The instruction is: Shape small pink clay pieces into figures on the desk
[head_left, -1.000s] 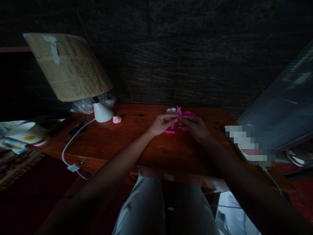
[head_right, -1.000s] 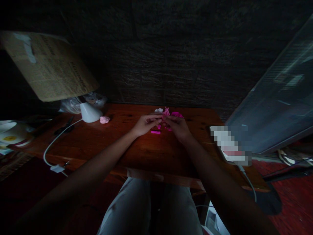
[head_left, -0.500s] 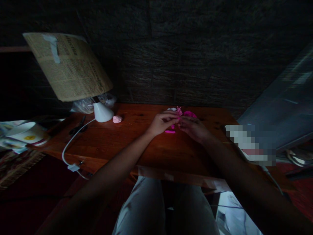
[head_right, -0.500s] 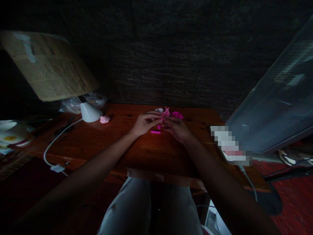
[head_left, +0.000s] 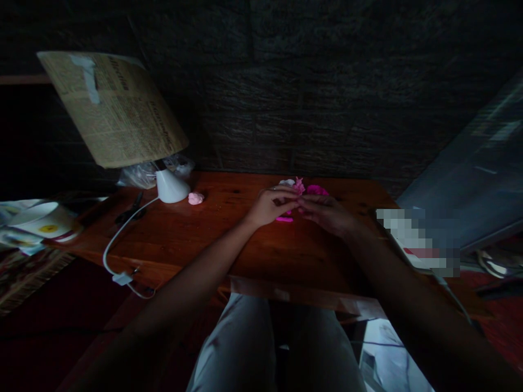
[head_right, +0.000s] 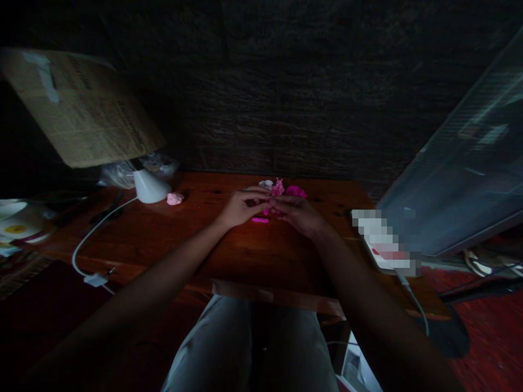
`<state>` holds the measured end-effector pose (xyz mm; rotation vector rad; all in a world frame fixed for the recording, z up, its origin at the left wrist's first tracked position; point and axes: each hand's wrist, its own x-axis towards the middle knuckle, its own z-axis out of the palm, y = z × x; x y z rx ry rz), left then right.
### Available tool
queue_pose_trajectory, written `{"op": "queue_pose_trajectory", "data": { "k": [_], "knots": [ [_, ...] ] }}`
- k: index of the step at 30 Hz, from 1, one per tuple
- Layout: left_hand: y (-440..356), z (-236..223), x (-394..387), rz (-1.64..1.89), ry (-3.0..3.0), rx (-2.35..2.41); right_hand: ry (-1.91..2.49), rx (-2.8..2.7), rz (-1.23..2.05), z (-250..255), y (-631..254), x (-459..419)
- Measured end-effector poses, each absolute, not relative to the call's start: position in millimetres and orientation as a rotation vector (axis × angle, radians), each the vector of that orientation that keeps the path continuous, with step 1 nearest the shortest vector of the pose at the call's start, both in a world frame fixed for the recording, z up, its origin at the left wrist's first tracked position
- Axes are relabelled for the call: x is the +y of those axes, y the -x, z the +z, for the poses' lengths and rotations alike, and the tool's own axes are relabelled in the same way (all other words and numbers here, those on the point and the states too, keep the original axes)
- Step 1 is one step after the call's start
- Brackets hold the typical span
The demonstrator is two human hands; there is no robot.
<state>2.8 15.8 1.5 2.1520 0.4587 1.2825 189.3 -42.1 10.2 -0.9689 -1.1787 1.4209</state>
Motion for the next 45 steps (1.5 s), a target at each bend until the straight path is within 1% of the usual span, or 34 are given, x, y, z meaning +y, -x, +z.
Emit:
{"op": "queue_pose_trajectory", "data": {
  "k": [9,14,17,24,31,37,45],
  "knots": [
    [-3,-2,17,1.242,-2.139,0.551,1.104,-1.328,1.134,8,-191,-37],
    [-5,-3,18,1.225,-2.089,0.551,1.117,-1.334,1.086,7,-185,-38],
    [-4,-1,17,1.219,-2.064,0.532,1.062,-1.296,1.101,5,-183,-38],
    [-4,0,16,1.201,-2.023,0.526,0.958,-1.211,1.278,6,-184,-38],
    [-5,3,12,1.141,-1.964,0.564,0.885,-1.09,1.23,7,-183,-36],
    [-8,-1,12,1.067,-1.805,0.582,0.789,-1.114,1.179,6,-178,-36],
    [-7,1,16,1.058,-1.649,0.52,0.9,-1.071,1.262,7,-180,-36]
  ]
}}
